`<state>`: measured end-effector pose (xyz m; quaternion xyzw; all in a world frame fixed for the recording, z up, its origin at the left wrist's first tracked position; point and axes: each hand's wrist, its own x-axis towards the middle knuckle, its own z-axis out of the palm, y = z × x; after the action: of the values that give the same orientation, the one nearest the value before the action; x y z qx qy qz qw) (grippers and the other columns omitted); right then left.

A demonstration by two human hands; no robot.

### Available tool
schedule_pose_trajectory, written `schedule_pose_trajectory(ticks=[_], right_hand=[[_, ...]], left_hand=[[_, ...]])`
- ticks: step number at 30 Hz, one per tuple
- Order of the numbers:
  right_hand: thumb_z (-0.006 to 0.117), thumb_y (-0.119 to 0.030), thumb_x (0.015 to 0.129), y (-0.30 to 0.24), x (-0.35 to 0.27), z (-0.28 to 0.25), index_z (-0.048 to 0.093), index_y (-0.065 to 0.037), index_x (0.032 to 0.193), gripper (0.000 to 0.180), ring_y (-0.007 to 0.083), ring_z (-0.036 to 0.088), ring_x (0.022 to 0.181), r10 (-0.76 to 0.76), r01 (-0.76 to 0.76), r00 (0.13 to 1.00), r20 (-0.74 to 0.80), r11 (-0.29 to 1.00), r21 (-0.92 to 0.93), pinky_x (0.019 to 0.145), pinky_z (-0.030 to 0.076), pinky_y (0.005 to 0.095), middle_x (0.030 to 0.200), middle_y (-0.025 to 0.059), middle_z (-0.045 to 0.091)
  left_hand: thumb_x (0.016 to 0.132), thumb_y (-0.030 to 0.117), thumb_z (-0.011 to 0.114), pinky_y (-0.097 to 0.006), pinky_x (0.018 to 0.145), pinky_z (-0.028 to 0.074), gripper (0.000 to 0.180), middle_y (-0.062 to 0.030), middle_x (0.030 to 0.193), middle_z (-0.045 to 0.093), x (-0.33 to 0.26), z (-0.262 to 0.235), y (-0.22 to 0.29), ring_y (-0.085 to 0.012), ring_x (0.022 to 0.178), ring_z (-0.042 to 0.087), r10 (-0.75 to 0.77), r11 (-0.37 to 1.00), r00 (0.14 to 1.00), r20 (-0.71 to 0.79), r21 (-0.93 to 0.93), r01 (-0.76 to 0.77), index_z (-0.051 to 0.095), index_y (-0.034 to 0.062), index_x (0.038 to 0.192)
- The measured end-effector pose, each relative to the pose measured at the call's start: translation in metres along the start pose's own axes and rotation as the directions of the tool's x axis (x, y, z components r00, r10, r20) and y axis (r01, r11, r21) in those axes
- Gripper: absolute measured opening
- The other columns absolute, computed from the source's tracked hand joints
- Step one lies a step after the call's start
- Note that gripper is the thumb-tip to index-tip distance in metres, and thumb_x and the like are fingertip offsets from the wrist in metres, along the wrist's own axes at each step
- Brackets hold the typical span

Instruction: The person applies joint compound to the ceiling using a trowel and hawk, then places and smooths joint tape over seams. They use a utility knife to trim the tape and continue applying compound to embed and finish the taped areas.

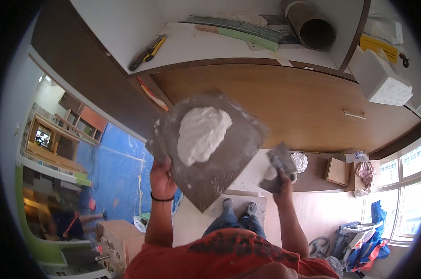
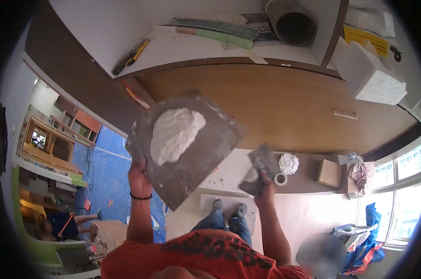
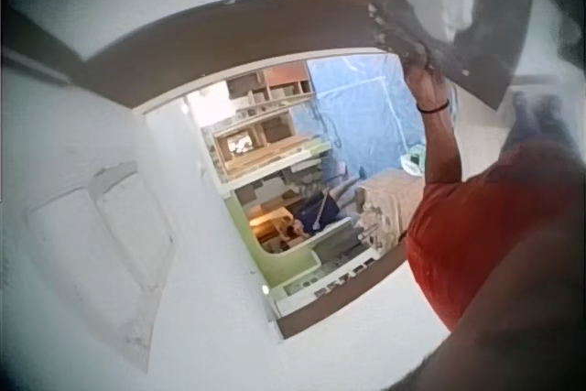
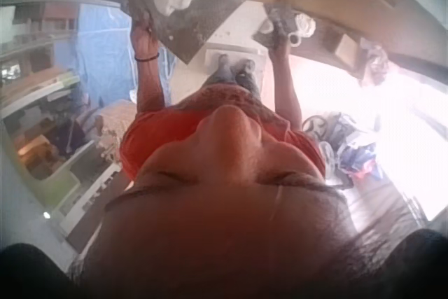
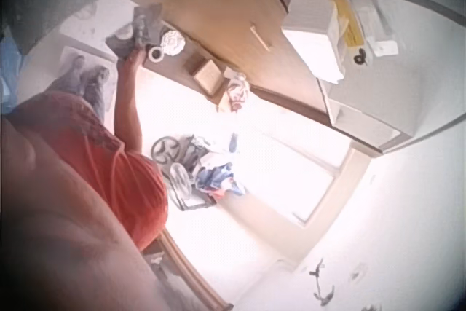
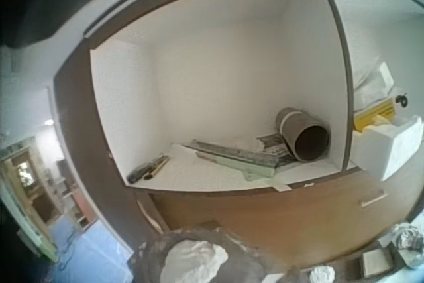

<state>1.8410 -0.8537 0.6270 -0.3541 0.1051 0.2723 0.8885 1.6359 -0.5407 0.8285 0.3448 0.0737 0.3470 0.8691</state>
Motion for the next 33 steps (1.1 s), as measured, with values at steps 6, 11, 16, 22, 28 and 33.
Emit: schedule_pose_trajectory(ticks=[6,11,16,22,28,33], right_hand=[[0.059,-0.021,0.1,0.08,0.04,0.054,0.061,-0.002,0.125,0.032,0.0251,0.073,0.101,0.041,0.035,0.968,0.248,0.955,-0.294,0.086,0.061,0.0399,0.112,0.0114,0.071],[0.062,-0.021,0.099,0.072,0.04,0.082,0.062,-0.004,0.122,0.029,0.0251,0.074,0.095,0.088,0.018,0.954,0.288,0.939,-0.344,0.08,0.062,0.0395,0.107,0.0103,0.072],[0.07,-0.021,0.095,0.045,0.021,0.1,0.065,-0.005,0.12,0.03,0.0246,0.074,0.092,0.223,-0.203,0.97,0.098,0.963,-0.177,0.078,0.062,0.04,0.105,0.0097,0.073],[0.071,-0.021,0.094,0.016,-0.001,0.082,0.066,-0.004,0.119,0.031,0.0262,0.073,0.097,-0.018,0.074,0.988,0.151,0.926,-0.371,0.083,0.061,0.0399,0.109,0.0106,0.073],[0.069,-0.015,0.094,-0.003,-0.018,0.066,0.063,-0.004,0.128,0.036,0.0284,0.069,0.109,-0.061,0.04,0.997,-0.043,0.928,-0.371,0.095,0.056,0.0385,0.118,0.0111,0.07],[0.069,-0.018,0.096,-0.018,-0.035,0.06,0.061,-0.007,0.131,0.038,0.0275,0.07,0.106,0.041,-0.061,0.987,-0.154,0.99,-0.129,0.092,0.059,0.0428,0.12,0.0096,0.069]], left_hand=[[0.097,-0.001,0.062,-0.045,0.108,0.051,0.05,-0.0165,0.143,0.059,-0.029,-0.028,0.01,-0.0296,0.129,0.06,0.086,0.996,0.993,0.076,0.008,-0.087,0.049,-0.0004,0.145],[0.096,0.002,0.065,-0.046,0.109,0.049,0.051,-0.0175,0.143,0.059,-0.037,0.01,0.06,-0.0301,0.129,0.06,0.22,0.968,0.969,0.115,0.095,-0.231,0.049,-0.001,0.145],[0.101,0.005,0.056,-0.049,0.116,0.043,0.053,-0.0187,0.15,0.052,-0.012,0.063,0.114,-0.0329,0.135,0.054,0.252,0.963,0.949,0.191,0.05,-0.266,0.041,-0.0023,0.151],[0.103,0.009,0.058,-0.043,0.11,0.048,0.042,-0.016,0.141,0.06,0.08,0.115,0.127,-0.0291,0.129,0.058,0.287,0.952,0.955,0.075,0.084,-0.293,0.051,-0.0023,0.143],[0.098,0.004,0.065,-0.041,0.098,0.056,0.027,-0.0125,0.126,0.067,0.215,0.134,0.09,-0.0257,0.115,0.066,0.199,0.979,0.947,0.253,-0.093,-0.181,0.062,0.0011,0.125],[0.097,0.006,0.068,-0.038,0.083,0.059,0.015,-0.0078,0.107,0.069,0.266,0.107,0.047,-0.0232,0.096,0.068,0.088,0.996,0.994,0.063,-0.03,-0.086,0.065,0.0038,0.112]])
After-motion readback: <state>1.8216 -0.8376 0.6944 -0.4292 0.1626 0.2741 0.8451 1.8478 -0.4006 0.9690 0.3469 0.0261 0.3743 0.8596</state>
